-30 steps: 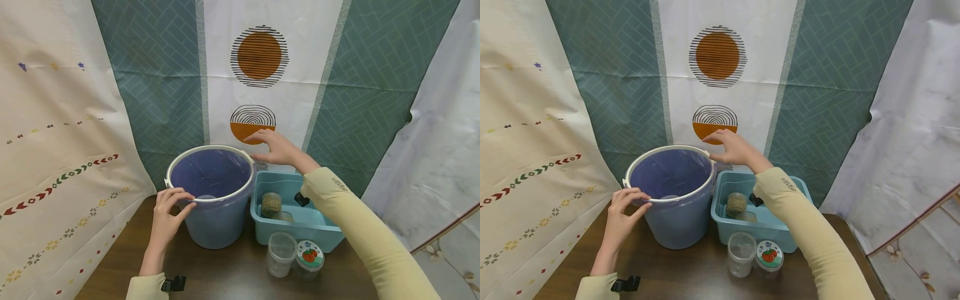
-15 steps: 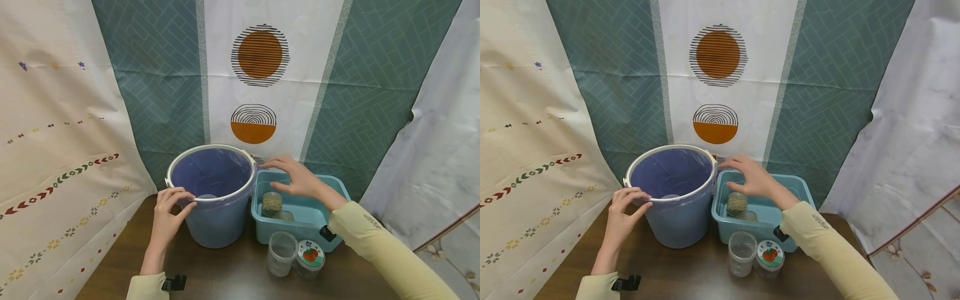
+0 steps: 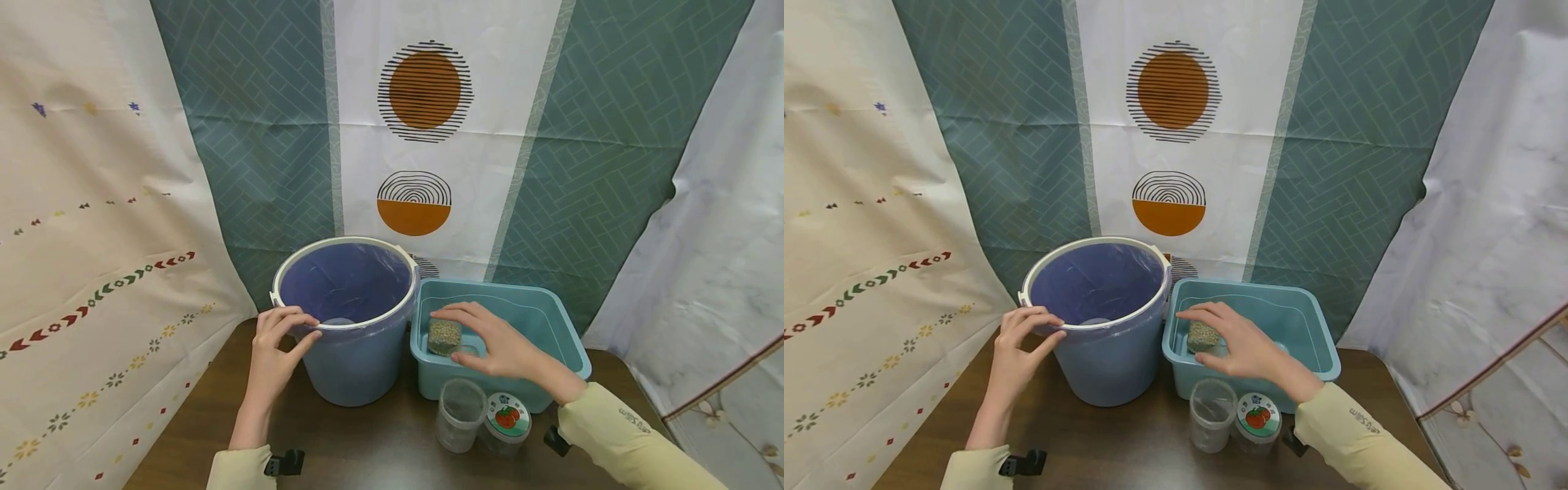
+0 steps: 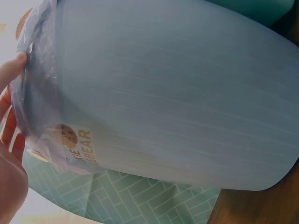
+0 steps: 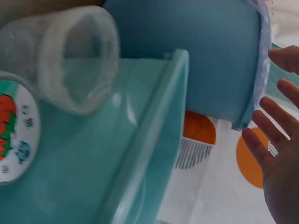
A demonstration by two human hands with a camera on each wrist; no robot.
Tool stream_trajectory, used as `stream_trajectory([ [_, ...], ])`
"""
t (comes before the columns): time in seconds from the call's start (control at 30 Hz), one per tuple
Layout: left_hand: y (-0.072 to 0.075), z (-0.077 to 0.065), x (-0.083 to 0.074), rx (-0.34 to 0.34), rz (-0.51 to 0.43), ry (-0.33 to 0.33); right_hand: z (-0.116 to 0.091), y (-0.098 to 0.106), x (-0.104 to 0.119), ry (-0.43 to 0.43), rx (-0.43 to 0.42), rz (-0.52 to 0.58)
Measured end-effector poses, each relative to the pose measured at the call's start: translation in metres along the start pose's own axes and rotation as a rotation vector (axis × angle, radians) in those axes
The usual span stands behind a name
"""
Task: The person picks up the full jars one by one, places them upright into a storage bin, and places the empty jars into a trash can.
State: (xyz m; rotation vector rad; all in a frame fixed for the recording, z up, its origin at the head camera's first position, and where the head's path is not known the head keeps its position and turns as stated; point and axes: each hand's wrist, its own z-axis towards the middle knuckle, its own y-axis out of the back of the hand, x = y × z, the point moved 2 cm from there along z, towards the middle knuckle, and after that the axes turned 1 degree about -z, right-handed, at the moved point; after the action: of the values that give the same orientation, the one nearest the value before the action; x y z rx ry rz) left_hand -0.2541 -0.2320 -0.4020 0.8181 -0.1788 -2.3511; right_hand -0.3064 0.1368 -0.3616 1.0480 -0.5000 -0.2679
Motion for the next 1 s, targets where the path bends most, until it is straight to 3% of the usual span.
stream_trajectory([
  [0.27, -0.001, 0.000, -0.001, 0.004, -0.002, 0.002, -0.024, -0.017, 0.009, 0.028, 0.011, -0.050],
  [0.43, -0.001, 0.001, -0.001, 0.008, -0.006, 0.003, -0.035, -0.029, 0.015, -0.001, 0.059, -0.041],
  [0.67, -0.001, 0.000, -0.001, 0.005, -0.001, 0.005, -0.048, -0.044, 0.020, 0.022, 0.103, -0.014],
  [1.0, 0.000, 0.000, 0.001, 0.000, 0.004, 0.011, -0.060, -0.057, 0.015, -0.094, 0.221, 0.016],
])
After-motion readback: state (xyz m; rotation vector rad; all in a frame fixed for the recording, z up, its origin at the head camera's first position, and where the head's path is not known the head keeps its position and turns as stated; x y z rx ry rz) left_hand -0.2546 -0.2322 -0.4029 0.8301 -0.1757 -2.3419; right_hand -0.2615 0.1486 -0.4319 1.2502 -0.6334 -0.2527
